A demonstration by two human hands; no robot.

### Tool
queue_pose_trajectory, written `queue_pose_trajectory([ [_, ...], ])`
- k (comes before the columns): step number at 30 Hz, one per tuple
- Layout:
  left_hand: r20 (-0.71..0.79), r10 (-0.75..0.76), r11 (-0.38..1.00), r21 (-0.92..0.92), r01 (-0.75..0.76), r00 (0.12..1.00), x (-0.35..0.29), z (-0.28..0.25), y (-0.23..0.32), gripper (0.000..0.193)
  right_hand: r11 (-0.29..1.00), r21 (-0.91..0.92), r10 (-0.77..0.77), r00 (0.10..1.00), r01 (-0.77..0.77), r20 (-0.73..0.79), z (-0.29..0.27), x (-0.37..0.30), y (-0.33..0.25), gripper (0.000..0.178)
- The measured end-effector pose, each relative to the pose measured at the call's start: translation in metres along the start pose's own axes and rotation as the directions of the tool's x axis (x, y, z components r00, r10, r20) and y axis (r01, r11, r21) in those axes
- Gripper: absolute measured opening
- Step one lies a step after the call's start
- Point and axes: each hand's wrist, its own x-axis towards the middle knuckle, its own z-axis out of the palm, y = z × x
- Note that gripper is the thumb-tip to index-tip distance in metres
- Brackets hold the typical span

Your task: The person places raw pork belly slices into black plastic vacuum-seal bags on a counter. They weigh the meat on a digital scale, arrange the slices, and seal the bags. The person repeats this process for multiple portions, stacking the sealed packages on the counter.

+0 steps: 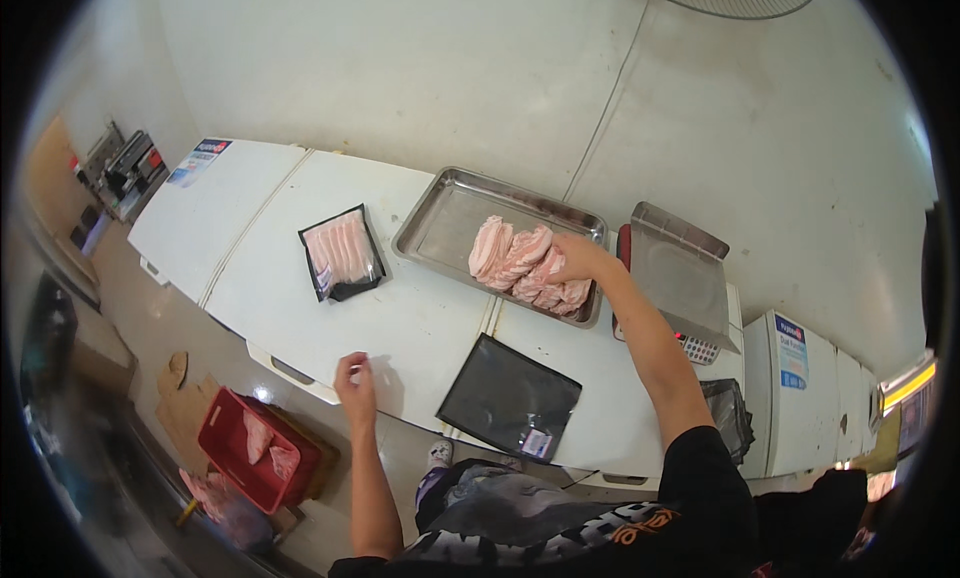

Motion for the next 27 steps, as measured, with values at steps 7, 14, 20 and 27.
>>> queue_pose_trajectory([
  [7,0.210,0.297,0.907,0.243,-0.344,0.931,0.004,0.017,0.000,0.010,0.984,0.076,0.159,0.987,-0.161,0.031,0.002,-0.006,0.004,0.081],
  [14,0.288,0.324,0.873,0.275,-0.402,0.901,0.008,0.016,0.002,0.011,0.846,0.404,0.320,0.937,-0.348,0.138,0.004,0.009,0.021,0.102],
  [20,0.289,0.331,0.878,0.253,-0.406,0.898,0.009,0.015,0.003,0.011,0.858,0.320,0.338,0.911,-0.402,0.238,-0.004,0.022,0.023,0.110],
  [27,0.293,0.335,0.880,0.243,-0.408,0.896,0.010,0.015,0.003,0.012,0.903,0.206,0.338,0.920,-0.377,0.199,-0.021,0.020,0.000,0.105],
])
